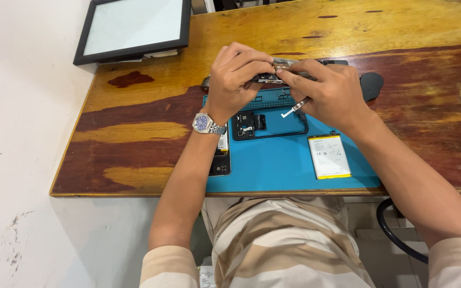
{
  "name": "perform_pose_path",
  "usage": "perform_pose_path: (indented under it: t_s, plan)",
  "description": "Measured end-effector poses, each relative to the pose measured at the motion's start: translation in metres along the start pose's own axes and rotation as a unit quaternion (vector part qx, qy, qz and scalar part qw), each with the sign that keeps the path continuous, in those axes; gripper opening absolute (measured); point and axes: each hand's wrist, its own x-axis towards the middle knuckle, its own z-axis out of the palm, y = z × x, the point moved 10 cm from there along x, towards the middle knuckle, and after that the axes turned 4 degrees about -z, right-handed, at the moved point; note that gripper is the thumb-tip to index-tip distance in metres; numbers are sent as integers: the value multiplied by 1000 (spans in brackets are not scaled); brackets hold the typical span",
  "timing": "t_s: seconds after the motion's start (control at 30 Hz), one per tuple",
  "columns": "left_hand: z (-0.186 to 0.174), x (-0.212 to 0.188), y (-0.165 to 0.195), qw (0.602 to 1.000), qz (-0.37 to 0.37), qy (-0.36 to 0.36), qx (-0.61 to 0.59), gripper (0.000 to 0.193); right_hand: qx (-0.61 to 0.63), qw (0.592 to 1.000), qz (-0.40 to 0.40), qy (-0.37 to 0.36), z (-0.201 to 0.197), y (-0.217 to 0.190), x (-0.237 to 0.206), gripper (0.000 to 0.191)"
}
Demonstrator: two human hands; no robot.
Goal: The person uses a metal spudger to pry and separate the screen assembly from the smartphone frame. They carefully work around the edges to release adhesive, then lift the screen to expose the internal components and disconnect a ribbon cable.
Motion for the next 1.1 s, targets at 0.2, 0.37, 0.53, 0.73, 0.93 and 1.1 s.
perform_pose_path:
  t_s: [0.2, 0.37, 0.53, 0.73, 0.93, 1.1]
  plan:
    - [2, -1, 0, 1000, -1, 0, 12, 29, 12, 1000, 1, 3, -1, -1, 0, 36]
    - [5, 0, -7, 999, -39, -22, -13, 36, 4, 1000, 0, 3, -2, 0, 0, 34]
    - [5, -1, -14, 997, -59, -47, -34, 41, 3, 1000, -16, -4, 1, -2, -1, 35]
    - [6, -1, -12, 998, -43, -47, -18, 38, -11, 1000, -17, -11, 2, -3, -2, 37]
    - [9, -3, -13, 996, -53, -71, -3, 37, -4, 1000, -22, -12, 1, -4, -2, 38]
    - [13, -4, -15, 995, -62, -82, -14, 37, -12, 1000, -23, -12, 1, -5, -2, 40]
